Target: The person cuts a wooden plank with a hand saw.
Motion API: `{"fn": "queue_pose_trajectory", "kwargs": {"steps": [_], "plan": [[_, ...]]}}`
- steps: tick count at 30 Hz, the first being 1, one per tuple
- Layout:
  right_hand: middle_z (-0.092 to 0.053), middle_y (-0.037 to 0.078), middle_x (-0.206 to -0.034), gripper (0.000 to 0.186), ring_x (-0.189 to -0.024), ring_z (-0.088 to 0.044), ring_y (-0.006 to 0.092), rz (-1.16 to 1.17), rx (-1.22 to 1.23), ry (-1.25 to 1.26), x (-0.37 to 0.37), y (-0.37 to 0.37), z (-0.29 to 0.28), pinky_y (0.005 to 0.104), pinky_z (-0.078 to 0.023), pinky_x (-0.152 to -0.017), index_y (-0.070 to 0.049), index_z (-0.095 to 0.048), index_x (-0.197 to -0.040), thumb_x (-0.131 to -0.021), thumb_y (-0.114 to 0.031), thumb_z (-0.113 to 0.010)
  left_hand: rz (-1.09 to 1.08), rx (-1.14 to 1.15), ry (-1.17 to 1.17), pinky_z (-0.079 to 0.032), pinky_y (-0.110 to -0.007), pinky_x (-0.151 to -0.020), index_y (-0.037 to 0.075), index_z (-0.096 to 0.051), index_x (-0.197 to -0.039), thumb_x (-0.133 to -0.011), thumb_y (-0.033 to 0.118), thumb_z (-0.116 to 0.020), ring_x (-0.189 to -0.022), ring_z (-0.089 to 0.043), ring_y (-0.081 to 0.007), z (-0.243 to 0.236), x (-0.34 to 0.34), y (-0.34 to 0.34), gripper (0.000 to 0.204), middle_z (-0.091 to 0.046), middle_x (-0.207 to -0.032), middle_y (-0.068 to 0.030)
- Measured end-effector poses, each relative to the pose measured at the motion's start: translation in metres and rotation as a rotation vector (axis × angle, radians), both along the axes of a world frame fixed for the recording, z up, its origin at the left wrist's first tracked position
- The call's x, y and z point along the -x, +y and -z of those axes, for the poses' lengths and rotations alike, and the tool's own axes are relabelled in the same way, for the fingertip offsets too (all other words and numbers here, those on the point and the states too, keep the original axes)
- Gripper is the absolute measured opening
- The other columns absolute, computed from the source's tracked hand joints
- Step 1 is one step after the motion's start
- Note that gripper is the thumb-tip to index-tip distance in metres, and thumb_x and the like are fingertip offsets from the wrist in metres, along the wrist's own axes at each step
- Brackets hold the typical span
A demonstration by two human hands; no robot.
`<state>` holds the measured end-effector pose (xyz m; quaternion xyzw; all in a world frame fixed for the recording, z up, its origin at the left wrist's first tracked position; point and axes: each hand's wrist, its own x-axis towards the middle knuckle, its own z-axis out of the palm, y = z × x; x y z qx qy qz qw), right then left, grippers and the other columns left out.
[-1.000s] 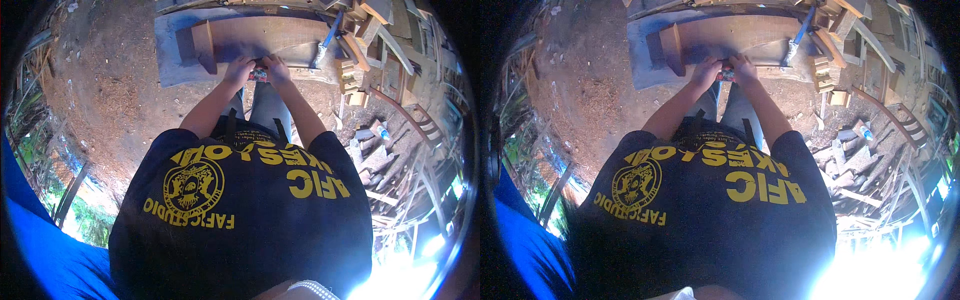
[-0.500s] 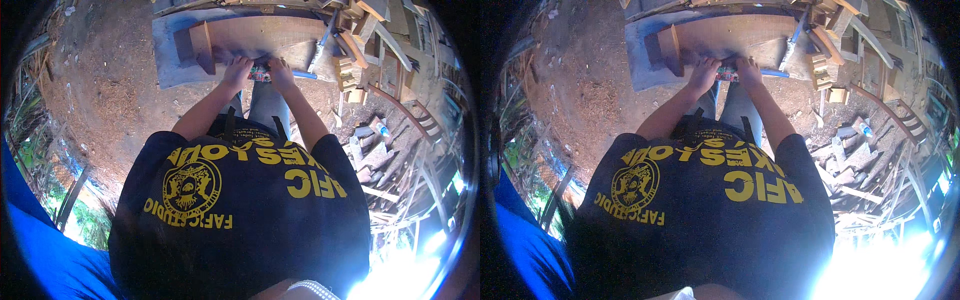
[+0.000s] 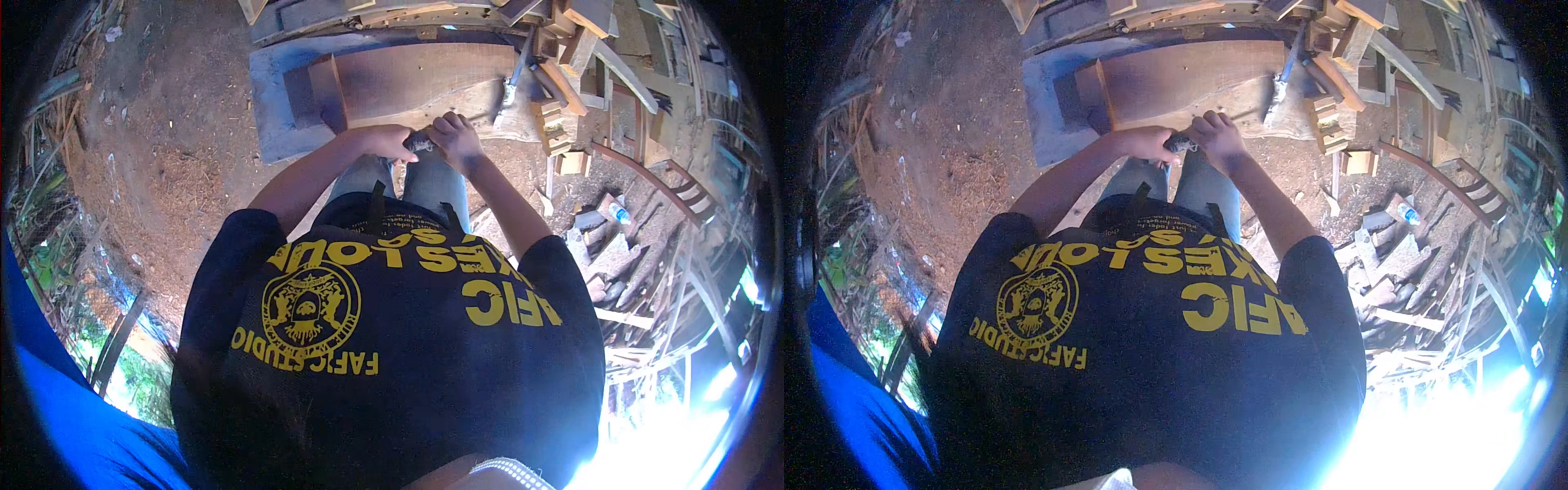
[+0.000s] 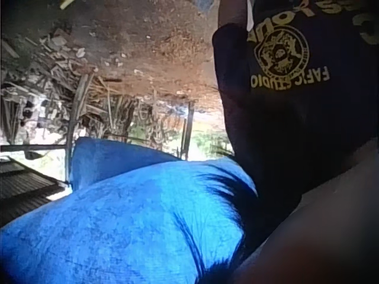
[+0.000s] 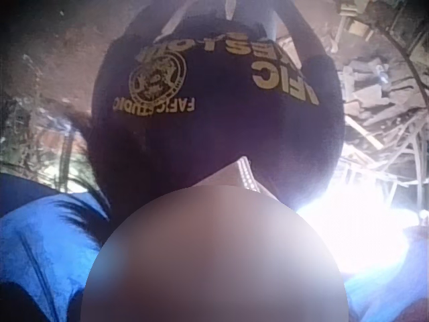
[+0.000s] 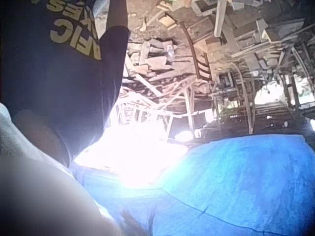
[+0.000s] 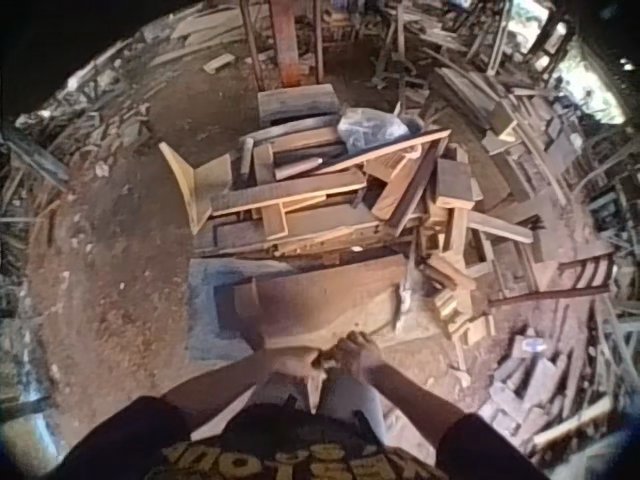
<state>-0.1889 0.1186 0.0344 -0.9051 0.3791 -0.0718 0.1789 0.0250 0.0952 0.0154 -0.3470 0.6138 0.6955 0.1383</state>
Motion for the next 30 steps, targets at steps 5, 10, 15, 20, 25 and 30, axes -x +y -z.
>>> {"fn": "queue_pose_trajectory", "kwargs": {"steps": [5, 10, 15, 20, 25, 30], "plan": [[-0.045, 0.014, -0.125, 0.059, -0.115, -0.046, 0.0315, 0.519, 0.130, -0.162, -0.005, 0.000, -0.020, 0.0443, -0.041, -0.096, -0.012, -0.051, -0.124, -0.069, -0.015, -0.071, -0.542, -0.059, -0.018, -0.047, -0.030, -0.056, 0.003, -0.059, -0.095, -0.084, 0.036, -0.069, -0.058, -0.061, -0.0151, -0.020, 0.014, 0.007, 0.036, -0.061, -0.066, -0.0049], [-0.049, 0.021, -0.126, 0.086, -0.111, -0.052, 0.0284, 1.385, -1.062, -1.237, -0.040, -0.002, -0.056, 0.0385, -0.049, -0.086, 0.003, -0.027, -0.139, -0.079, -0.033, -0.077, -0.576, 0.319, -0.209, -0.050, -0.048, -0.076, -0.002, -0.056, -0.103, -0.083, 0.032, -0.064, -0.087, -0.064, -0.0424, -0.061, 0.047, 0.016, 0.040, -0.066, -0.089, -0.0231], [-0.064, 0.011, -0.086, 0.031, -0.076, -0.063, 0.0218, 1.415, -1.119, -1.295, -0.040, -0.005, -0.039, 0.0354, -0.053, -0.070, -0.004, -0.055, -0.101, -0.092, -0.032, -0.061, -0.230, 0.600, -0.235, -0.049, -0.049, -0.077, -0.006, -0.051, -0.114, -0.082, 0.039, -0.064, -0.096, -0.062, -0.0384, -0.087, 0.055, 0.037, 0.056, -0.064, -0.096, -0.0264], [-0.050, 0.000, -0.065, 0.029, -0.053, -0.050, 0.0140, 1.609, -0.985, -1.349, 0.000, 0.005, -0.001, 0.0335, -0.048, -0.053, -0.013, -0.050, -0.084, -0.095, -0.039, -0.055, 0.075, 0.827, -0.346, -0.044, -0.054, -0.087, -0.010, -0.059, -0.109, -0.082, 0.055, -0.059, -0.101, -0.058, -0.0427, -0.100, 0.047, -0.052, 0.071, -0.061, -0.107, -0.0279], [-0.045, -0.001, -0.057, 0.027, -0.041, -0.041, 0.0104, 1.747, -0.911, -1.396, 0.020, 0.009, -0.040, 0.0281, -0.038, -0.038, -0.010, -0.053, -0.084, -0.095, -0.034, -0.056, -0.417, 1.419, -0.604, -0.032, -0.056, -0.103, -0.003, -0.043, -0.130, -0.084, 0.049, -0.062, -0.124, -0.043, -0.0363, -0.030, -0.036, -0.232, 0.072, -0.046, -0.133, -0.0241], [-0.043, -0.002, -0.054, 0.034, -0.039, -0.040, 0.0109, 1.835, -0.912, -1.240, 0.025, 0.059, -0.055, 0.0266, -0.035, -0.036, -0.010, -0.052, -0.083, -0.095, -0.042, -0.054, -0.178, 1.324, -0.856, -0.032, -0.053, -0.100, 0.003, -0.043, -0.133, -0.086, 0.060, -0.053, -0.124, -0.041, -0.0298, -0.012, -0.054, -0.289, 0.075, -0.049, -0.130, -0.0170]]}}
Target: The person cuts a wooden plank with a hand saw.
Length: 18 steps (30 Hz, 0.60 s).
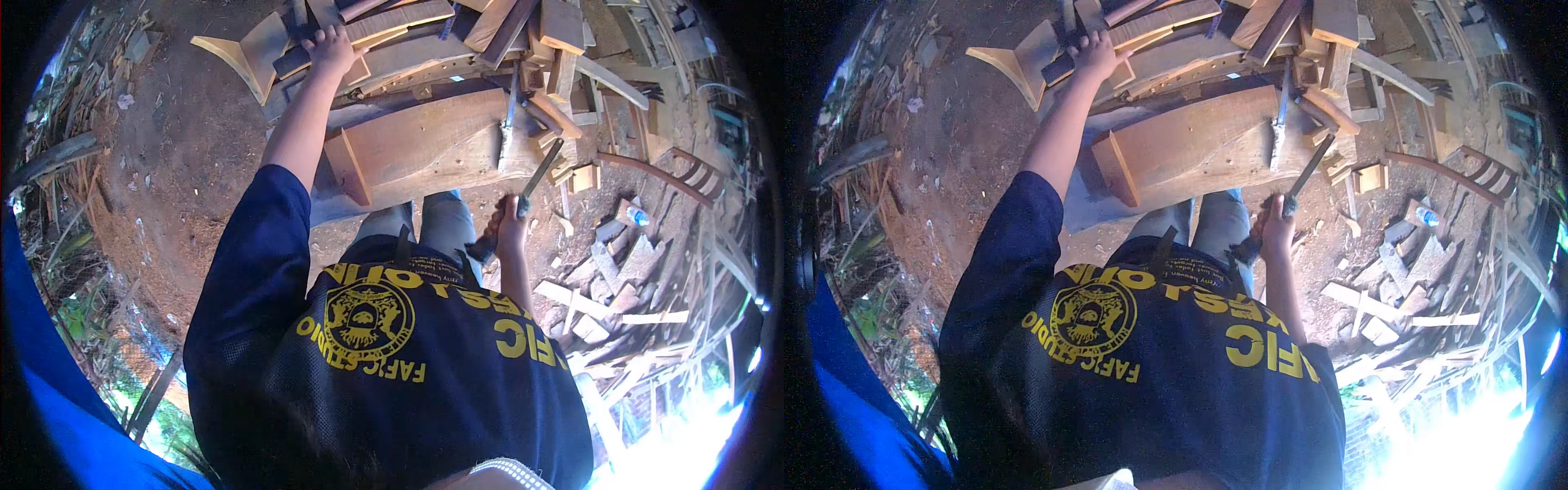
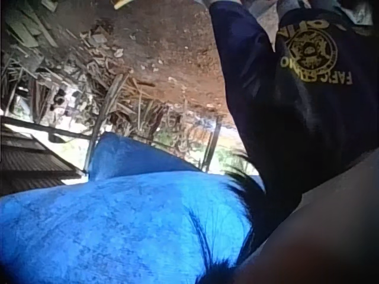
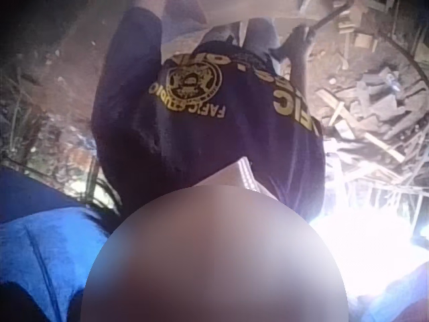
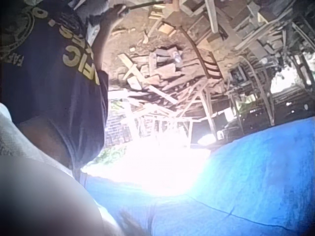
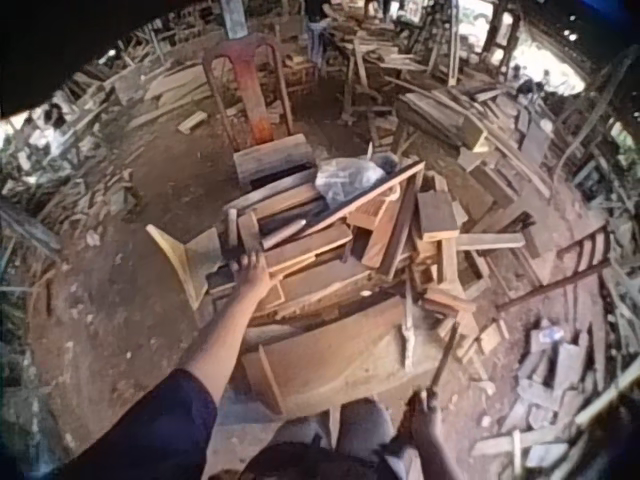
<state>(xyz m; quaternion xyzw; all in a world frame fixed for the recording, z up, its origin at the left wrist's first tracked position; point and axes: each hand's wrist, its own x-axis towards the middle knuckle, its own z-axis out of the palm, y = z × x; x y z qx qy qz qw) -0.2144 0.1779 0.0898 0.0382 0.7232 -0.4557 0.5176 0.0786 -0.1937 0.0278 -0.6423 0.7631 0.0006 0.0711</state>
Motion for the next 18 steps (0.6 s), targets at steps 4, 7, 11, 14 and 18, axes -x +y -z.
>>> {"fn": "queue_pose_trajectory", "kwargs": {"steps": [4, 7, 11, 14, 18], "plan": [[-0.041, -0.001, -0.052, 0.038, -0.038, -0.037, 0.0117, -0.030, -0.165, 0.034, -0.031, 0.042, -0.021, 0.0288, -0.033, -0.034, -0.011, -0.050, -0.081, -0.095, -0.046, -0.052, 0.288, 0.249, 0.043, -0.038, -0.048, -0.089, 0.006, -0.060, -0.100, -0.078, 0.064, -0.058, -0.100, -0.053, -0.0265, 0.012, -0.032, -0.005, 0.063, -0.060, -0.099, -0.0120], [-0.039, -0.001, -0.050, 0.041, -0.036, -0.035, 0.0127, -0.039, -0.199, 0.129, -0.032, 0.058, -0.016, 0.0298, -0.030, -0.034, -0.012, -0.048, -0.077, -0.094, -0.050, -0.051, 0.421, 0.373, 0.102, -0.043, -0.044, -0.084, 0.003, -0.058, -0.091, -0.080, 0.062, -0.056, -0.090, -0.055, -0.0279, -0.006, -0.035, 0.041, 0.060, -0.060, -0.094, -0.0135], [-0.039, -0.001, -0.049, 0.040, -0.037, -0.038, 0.0127, -0.073, -0.250, 0.147, -0.038, 0.047, -0.021, 0.0297, -0.032, -0.034, -0.010, -0.048, -0.076, -0.094, -0.045, -0.054, 0.415, 0.162, 0.295, -0.046, -0.045, -0.087, -0.006, -0.054, -0.109, -0.084, 0.053, -0.060, -0.102, -0.055, -0.0389, -0.016, -0.042, 0.145, 0.064, -0.058, -0.108, -0.0257], [-0.043, -0.001, -0.049, 0.034, -0.039, -0.045, 0.0127, -0.242, -0.249, 0.166, -0.035, 0.048, -0.017, 0.0292, -0.037, -0.038, -0.008, -0.050, -0.075, -0.092, -0.035, -0.060, 0.318, -0.097, 0.328, -0.045, -0.043, -0.089, -0.005, -0.053, -0.111, -0.081, 0.050, -0.063, -0.100, -0.054, -0.0361, -0.005, -0.050, 0.205, 0.064, -0.056, -0.106, -0.0228], [-0.053, 0.002, -0.057, 0.024, -0.050, -0.055, 0.0111, -0.525, -0.236, 0.229, -0.037, 0.053, -0.020, 0.0262, -0.043, -0.044, -0.005, -0.053, -0.088, -0.091, -0.026, -0.063, 0.285, -0.129, 0.301, -0.044, -0.042, -0.090, -0.003, -0.054, -0.109, -0.079, 0.050, -0.065, -0.103, -0.051, -0.0342, 0.011, -0.054, 0.236, 0.062, -0.053, -0.109, -0.0196]]}}
